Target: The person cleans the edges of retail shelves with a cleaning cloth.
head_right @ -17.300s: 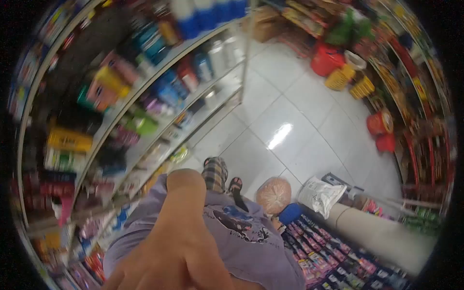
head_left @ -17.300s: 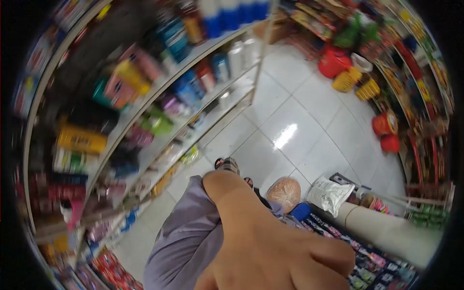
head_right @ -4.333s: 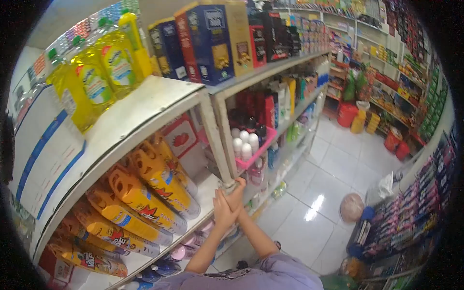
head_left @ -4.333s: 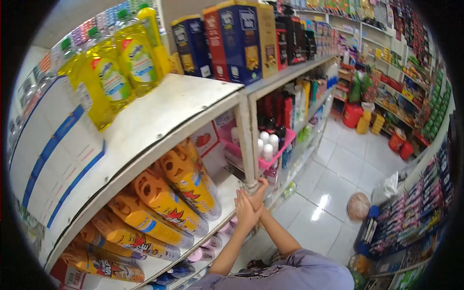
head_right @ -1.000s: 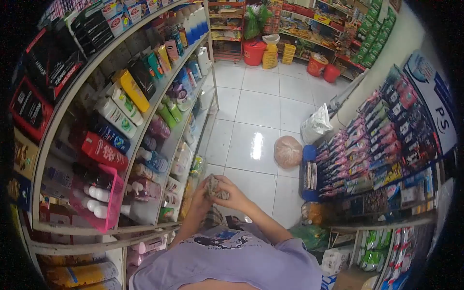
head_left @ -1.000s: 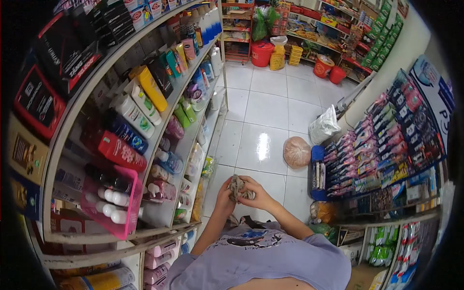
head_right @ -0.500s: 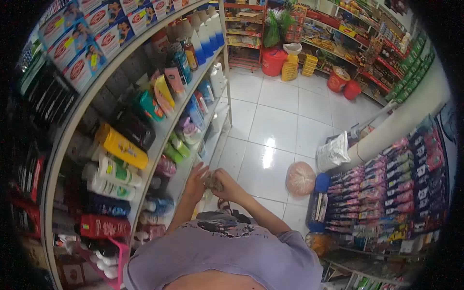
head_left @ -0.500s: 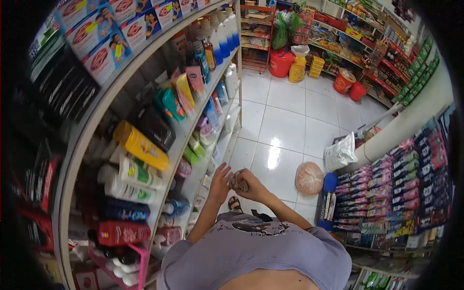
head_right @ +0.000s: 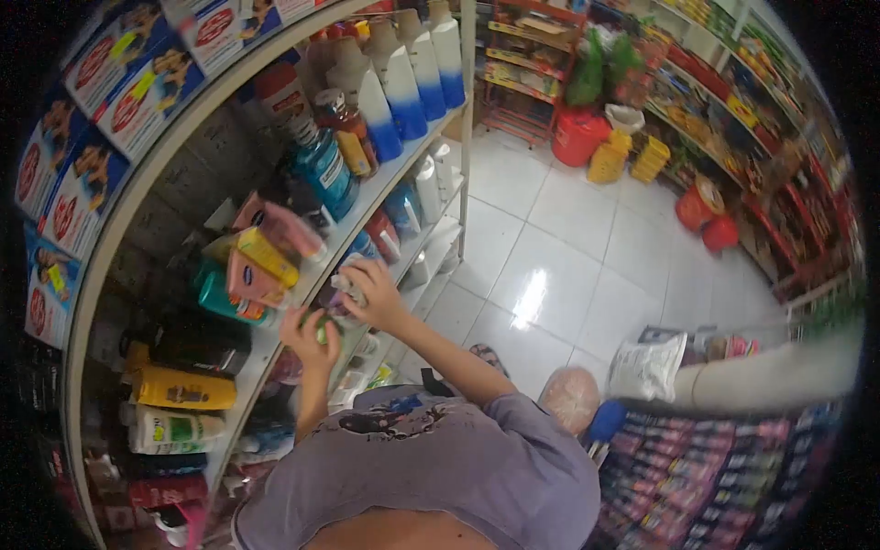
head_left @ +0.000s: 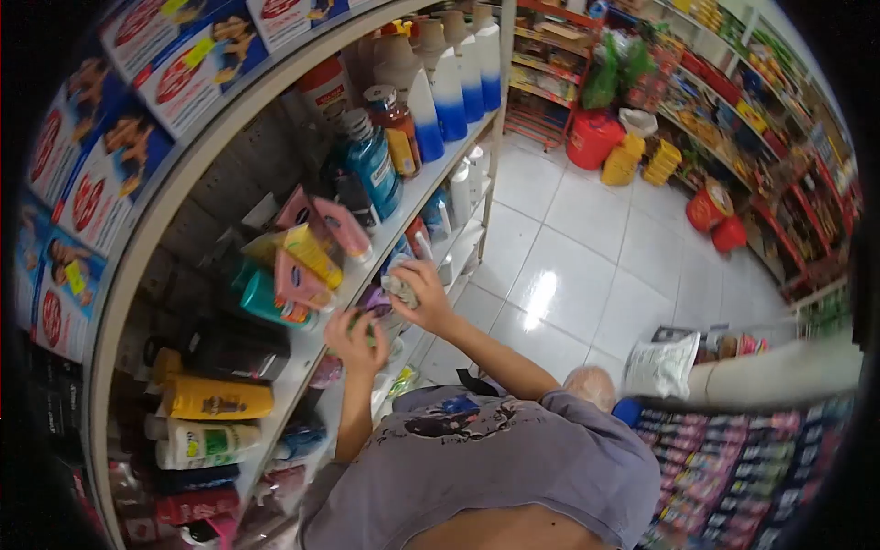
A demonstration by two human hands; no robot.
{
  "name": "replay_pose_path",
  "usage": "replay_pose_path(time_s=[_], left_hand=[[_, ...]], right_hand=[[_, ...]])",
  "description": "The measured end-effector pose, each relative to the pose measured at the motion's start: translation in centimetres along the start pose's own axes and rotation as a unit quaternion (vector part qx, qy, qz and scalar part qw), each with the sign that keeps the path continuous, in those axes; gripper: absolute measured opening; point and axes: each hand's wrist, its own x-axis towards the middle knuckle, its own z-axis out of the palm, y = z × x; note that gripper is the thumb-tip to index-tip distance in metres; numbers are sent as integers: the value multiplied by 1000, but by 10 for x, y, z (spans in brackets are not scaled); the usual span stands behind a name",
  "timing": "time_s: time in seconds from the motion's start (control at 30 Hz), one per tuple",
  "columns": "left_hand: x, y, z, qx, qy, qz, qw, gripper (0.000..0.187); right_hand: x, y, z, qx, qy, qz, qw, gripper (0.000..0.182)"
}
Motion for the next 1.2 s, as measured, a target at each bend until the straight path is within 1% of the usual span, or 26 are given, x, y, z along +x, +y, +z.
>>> replay_pose_path(time_s=[0.07,0.1,0.17,0.2,0.27,0.33,0.4,0.47,0.53,0.57,0.63,0.67,0.73,0.77,0.83,0.9,0.97,1.0,1.07,1.1,1.17,1.2], left_hand=[[1,2,20,41,113,-84,989,21],[1,5,26,57,110,-94,988,21],[8,4,39,214,168,-97,957,20],[7,-1,45,228,170,-98,954,20],[5,-4,48,317,146,-61,935,20],[5,-4,51,344,131,-77,927,19],[0,-6,52,364,123,-83,919,19],[1,-9,54,386,128,-83,910,18],[2,-9,55,393,135,-67,907,16],[2,-9,55,397,131,-70,906,16],[4,-7,53,407,115,-56,904,16],[4,-8,53,410,110,-55,904,16],[3,-10,54,406,128,-54,903,19],[4,-9,53,416,117,-54,900,21],[1,-10,54,420,106,-55,900,21],[1,-10,52,422,95,-54,900,21],[3,-9,53,418,102,-47,901,16],[3,-9,54,418,101,-47,902,16],[1,-12,55,423,114,-56,897,20],[0,-12,55,421,113,-57,898,20],[-1,-13,55,419,116,-56,899,21],[-1,-13,56,420,116,-57,898,21]], right_hand=[[21,31,-6,-59,4,-104,993,38],[32,46,-9,-61,16,-114,991,35],[51,77,-16,-56,16,-120,991,35],[59,92,-20,-66,23,-126,990,35],[67,117,-30,-61,17,-146,987,35],[74,140,-38,-60,8,-166,984,36],[81,160,-44,-60,23,-136,989,35],[88,174,-52,-66,21,-133,989,35],[94,191,-57,-11,56,-46,997,33],[97,199,-60,-7,52,-43,998,33],[104,214,-66,13,110,-20,994,31],[108,222,-68,17,109,-15,994,31],[115,238,-73,-23,169,6,985,27],[120,241,-78,-21,169,13,985,27],[133,246,-87,-15,209,65,976,20],[141,244,-94,-6,213,90,973,17],[145,234,-95,-11,225,107,969,15],[140,227,-91,-11,224,108,969,15],[131,214,-85,-31,126,-16,991,17],[128,211,-85,-33,125,-14,992,17],[127,206,-87,8,69,-51,996,18],[128,212,-89,8,68,-51,996,18]])
